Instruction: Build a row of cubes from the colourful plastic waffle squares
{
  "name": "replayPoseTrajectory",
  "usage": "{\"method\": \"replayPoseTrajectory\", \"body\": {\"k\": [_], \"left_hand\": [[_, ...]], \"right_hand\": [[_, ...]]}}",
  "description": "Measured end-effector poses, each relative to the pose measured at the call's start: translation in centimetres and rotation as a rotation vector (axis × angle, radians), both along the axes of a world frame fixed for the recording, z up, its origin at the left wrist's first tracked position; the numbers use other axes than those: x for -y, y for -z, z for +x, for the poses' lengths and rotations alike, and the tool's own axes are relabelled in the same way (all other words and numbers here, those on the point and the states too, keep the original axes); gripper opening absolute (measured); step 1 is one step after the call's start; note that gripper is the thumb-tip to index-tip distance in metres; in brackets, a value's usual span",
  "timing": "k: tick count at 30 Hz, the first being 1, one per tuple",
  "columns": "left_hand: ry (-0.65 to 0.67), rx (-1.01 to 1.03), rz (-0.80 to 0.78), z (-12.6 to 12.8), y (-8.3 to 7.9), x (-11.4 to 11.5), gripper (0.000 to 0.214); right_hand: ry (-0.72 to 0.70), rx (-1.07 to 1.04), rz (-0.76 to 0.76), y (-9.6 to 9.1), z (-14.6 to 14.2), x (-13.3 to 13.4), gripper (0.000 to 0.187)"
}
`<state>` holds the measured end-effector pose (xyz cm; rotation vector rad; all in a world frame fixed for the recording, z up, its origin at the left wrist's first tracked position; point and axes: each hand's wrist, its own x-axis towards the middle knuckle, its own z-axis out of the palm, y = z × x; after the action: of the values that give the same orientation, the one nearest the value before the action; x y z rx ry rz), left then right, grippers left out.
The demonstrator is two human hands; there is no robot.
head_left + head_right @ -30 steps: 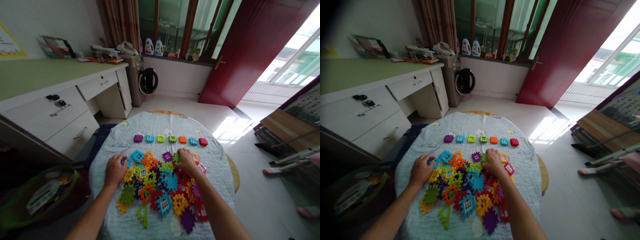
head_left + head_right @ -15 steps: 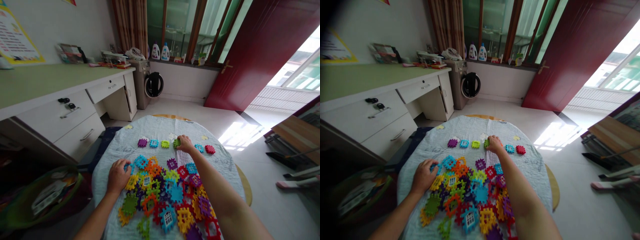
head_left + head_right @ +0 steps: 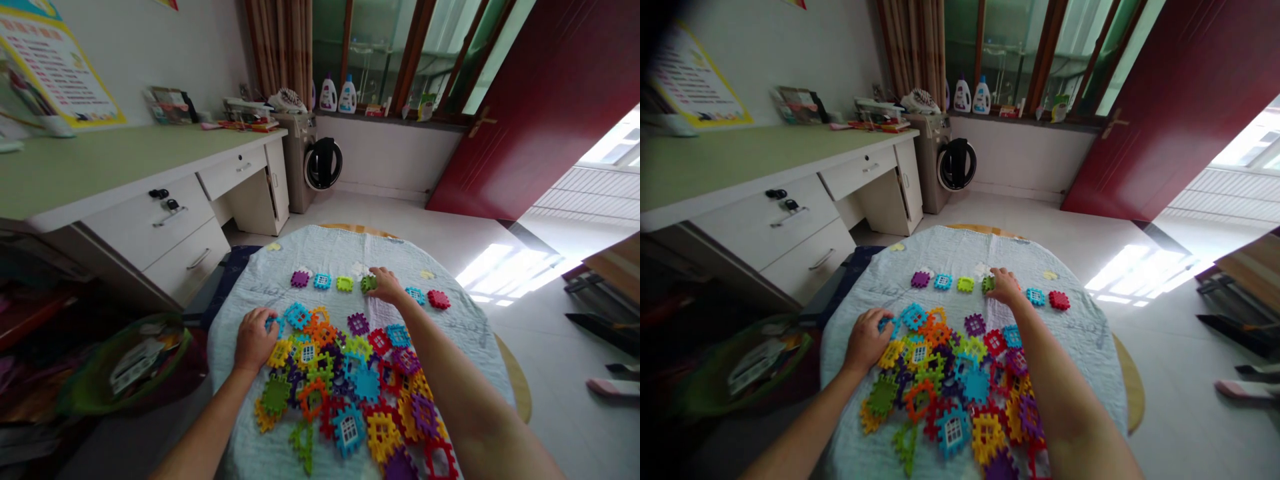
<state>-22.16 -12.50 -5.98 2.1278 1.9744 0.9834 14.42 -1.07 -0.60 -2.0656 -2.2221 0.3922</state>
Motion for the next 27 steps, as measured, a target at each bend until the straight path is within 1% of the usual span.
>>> {"method": "replayPoseTrajectory", "body": {"k": [2, 3, 5, 8, 11, 14, 16, 18, 21, 24, 27], "left_hand": [[-0.004, 0.002, -0.003, 0.1, -0.1, 0.1, 0.016], [-0.005, 0.003, -0.004, 0.1, -0.2, 0.1, 0.016], [-0.002, 0.006, -0.007, 0.2, -0.4, 0.1, 0.017], [0.002, 0.015, -0.020, 0.2, -0.6, 0.2, 0.019], [-0.005, 0.037, -0.041, 0.2, -0.8, 0.3, 0.021], [-0.012, 0.078, -0.051, 0.2, -1.0, 0.3, 0.024], [-0.022, 0.109, -0.049, 0.1, -1.2, 0.3, 0.025], [-0.037, 0.124, -0.044, 0.1, -1.2, 0.3, 0.025], [-0.036, 0.105, -0.044, 0.1, -1.2, 0.5, 0.022], [-0.014, 0.059, -0.063, 0.2, -0.9, 0.6, 0.022], [-0.004, 0.033, -0.105, 0.1, -0.8, 0.4, 0.023]], "right_hand": [[0.003, -0.043, 0.072, -0.3, 0.2, 1.1, 0.076], [0.004, -0.076, 0.127, -0.4, 0.4, 1.9, 0.075], [0.009, -0.153, 0.260, -0.4, 1.5, 4.1, 0.069], [0.060, -0.227, 0.396, 0.1, 4.4, 8.4, 0.056], [0.195, -0.268, 0.497, 1.0, 8.3, 13.0, 0.048], [0.408, -0.311, 0.514, 2.5, 12.0, 17.0, 0.048], [0.489, -0.308, 0.495, 3.8, 13.8, 18.9, 0.049], [0.518, -0.289, 0.486, 5.2, 14.9, 20.3, 0.050], [0.476, -0.264, 0.505, 6.9, 15.4, 21.3, 0.045], [0.432, -0.242, 0.539, 7.7, 15.3, 21.4, 0.040], [0.425, -0.203, 0.553, 7.8, 15.0, 21.4, 0.039]]}}
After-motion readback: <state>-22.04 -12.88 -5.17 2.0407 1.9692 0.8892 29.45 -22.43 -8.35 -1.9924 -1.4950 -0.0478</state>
